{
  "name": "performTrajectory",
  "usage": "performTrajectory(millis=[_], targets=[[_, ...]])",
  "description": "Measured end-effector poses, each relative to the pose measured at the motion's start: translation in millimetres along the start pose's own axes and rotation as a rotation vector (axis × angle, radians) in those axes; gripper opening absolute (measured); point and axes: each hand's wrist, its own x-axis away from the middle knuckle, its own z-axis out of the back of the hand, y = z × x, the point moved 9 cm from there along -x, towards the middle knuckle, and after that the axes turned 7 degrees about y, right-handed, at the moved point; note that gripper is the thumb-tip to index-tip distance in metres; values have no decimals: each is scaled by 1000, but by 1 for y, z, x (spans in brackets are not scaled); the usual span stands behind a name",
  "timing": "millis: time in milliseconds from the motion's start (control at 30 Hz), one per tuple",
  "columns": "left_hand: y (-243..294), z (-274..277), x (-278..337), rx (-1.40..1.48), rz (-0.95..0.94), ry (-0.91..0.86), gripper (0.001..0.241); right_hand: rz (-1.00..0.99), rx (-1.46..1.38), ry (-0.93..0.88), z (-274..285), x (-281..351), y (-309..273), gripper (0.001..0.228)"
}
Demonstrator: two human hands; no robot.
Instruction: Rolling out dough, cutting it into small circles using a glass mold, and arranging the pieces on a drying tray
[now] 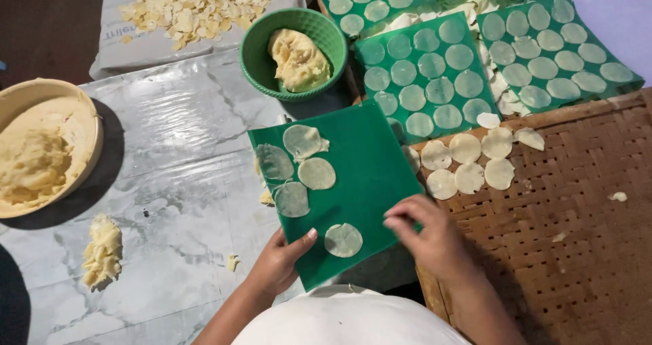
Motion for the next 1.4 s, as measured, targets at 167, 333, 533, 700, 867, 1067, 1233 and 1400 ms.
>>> performTrajectory(millis=[167,333,533,700,867,1067,1233,1400], targets=[[-2,-10,-8,44,-63,-109,43,250,-125,-309,-51,20,-69,23],[-1,-15,-3,18,-61,-150,45,439,-2,-258,-41,18,-94,8],[-2,-25,11,-50,52,-68,58,-189,-595,-237,-48,21,-9,9],[-4,-18,19,-55,95,17,54,-553,-803,133,25,7,123,13],[-7,-9,16,-68,112,64,52,-734,-322,449,123,-4,203,16],[-9,-11,13,-84,123,84,50,-580,-665,523,133,-35,277,12],[-8,-13,15,-112,129,58,52,-731,-194,580,142,-27,296,15],[-8,-12,13,-99,136,86,55,-716,-174,584,143,-28,298,16]])
